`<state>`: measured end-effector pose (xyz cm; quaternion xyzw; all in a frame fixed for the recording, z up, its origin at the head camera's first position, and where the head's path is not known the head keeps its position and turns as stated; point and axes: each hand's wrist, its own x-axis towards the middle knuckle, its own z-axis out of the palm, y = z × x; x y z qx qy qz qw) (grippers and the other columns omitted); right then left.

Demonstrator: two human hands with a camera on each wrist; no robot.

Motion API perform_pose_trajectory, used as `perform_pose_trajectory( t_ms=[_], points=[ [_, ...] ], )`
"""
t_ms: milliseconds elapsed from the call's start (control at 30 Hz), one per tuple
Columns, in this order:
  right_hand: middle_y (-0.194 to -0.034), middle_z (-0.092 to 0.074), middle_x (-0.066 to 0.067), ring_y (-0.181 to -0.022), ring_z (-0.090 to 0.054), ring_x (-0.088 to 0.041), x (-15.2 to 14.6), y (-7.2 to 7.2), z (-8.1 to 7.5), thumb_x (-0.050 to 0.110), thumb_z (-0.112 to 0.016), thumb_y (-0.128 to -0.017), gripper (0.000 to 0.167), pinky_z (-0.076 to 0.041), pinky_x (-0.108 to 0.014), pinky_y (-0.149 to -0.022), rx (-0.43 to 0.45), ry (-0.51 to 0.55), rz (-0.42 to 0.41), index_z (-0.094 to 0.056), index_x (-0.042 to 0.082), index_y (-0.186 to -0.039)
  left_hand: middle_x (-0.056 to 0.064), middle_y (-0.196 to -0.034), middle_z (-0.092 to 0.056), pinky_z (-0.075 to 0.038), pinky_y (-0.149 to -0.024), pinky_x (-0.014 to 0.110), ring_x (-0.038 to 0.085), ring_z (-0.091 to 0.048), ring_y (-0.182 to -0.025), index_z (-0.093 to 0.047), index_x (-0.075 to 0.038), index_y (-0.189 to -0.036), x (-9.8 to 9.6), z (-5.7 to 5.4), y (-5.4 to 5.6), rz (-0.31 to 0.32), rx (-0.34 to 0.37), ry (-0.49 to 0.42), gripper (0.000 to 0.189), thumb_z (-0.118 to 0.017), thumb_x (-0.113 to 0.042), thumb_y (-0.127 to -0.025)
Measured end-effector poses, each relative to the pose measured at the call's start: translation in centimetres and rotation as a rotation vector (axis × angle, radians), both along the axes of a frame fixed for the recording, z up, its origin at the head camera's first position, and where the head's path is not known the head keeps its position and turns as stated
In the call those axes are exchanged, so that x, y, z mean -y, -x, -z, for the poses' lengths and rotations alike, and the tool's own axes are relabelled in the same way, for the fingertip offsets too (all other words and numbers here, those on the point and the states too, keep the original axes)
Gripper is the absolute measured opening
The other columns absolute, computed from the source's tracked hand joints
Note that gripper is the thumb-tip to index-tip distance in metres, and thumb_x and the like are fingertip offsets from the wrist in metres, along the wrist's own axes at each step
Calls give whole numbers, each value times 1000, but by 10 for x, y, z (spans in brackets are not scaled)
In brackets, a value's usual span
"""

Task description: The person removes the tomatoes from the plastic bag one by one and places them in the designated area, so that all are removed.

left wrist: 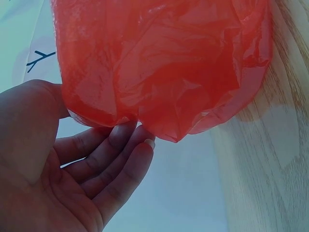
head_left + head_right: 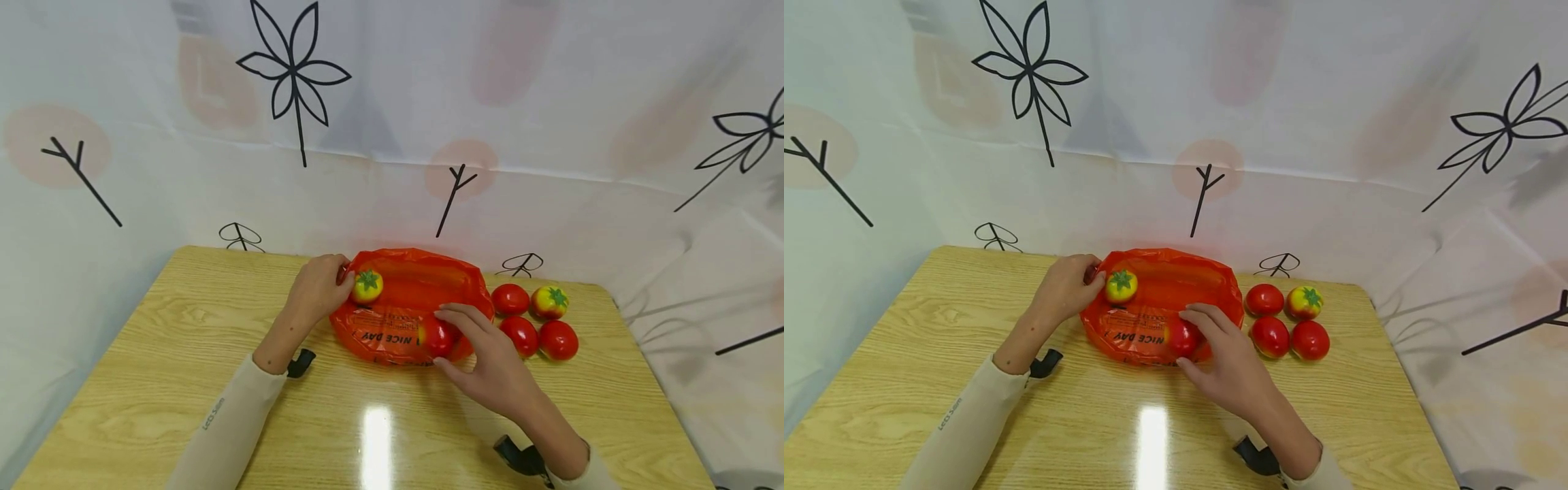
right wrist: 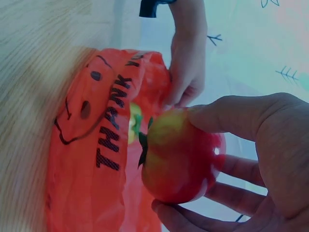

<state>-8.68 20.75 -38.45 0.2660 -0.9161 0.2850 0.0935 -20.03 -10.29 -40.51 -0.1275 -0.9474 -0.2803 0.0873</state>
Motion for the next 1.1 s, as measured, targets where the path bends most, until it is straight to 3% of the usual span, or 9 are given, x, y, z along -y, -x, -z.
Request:
perform_pose_trajectory(
  t_ms=[667,733,800,900,967,1100],
  points=[
    [-141,-61,2,-128,-62,-24,-35,-19,2,13,-96,-75,72,-61,-49,-94,-34,-23,84,-63,17,-139,8,-88,-69,-50,-62,33,22,-58,-72,-74,0,-114,1,-3,0,-3,10,8,25,-65,-20,-101],
    [-141,-61,3,-127,-63,-22,-39,-21,3,14,-96,-75,72,-61,-43,-95,-46,-32,95,-63,16,-139,8,-88,-69,-50,-62,33,22,-59,-72,-74,0,-114,1,-3,0,-3,10,9,25,-65,-20,-101],
    [-141,-61,4,-127,-63,-21,-43,-23,3,15,-96,-75,71,-57,-29,-98,-58,-37,105,-63,15,-138,8,-88,-69,-50,-62,33,22,-59,-72,-74,0,-114,1,-3,0,-2,9,10,25,-65,-20,-101],
    [-141,-61,4,-127,-62,-20,-48,-27,4,16,-97,-75,71,-44,-9,-102,-77,-40,114,-64,14,-138,8,-87,-69,-50,-61,34,22,-58,-71,-74,0,-114,2,-3,-1,0,9,8,25,-65,-19,-101],
    [-141,-62,4,-127,-62,-19,-51,-28,4,16,-97,-74,71,-35,-2,-102,-84,-34,117,-65,13,-137,8,-87,-69,-50,-61,33,22,-58,-71,-74,0,-114,2,-3,-1,0,6,10,25,-64,-19,-101],
    [-138,-62,3,-124,-61,-19,-56,-31,5,14,-98,-72,72,-33,0,-101,-93,-37,128,-65,12,-136,8,-87,-68,-49,-61,33,22,-58,-71,-74,0,-113,2,-1,0,0,4,10,25,-65,-20,-101]
  ],
)
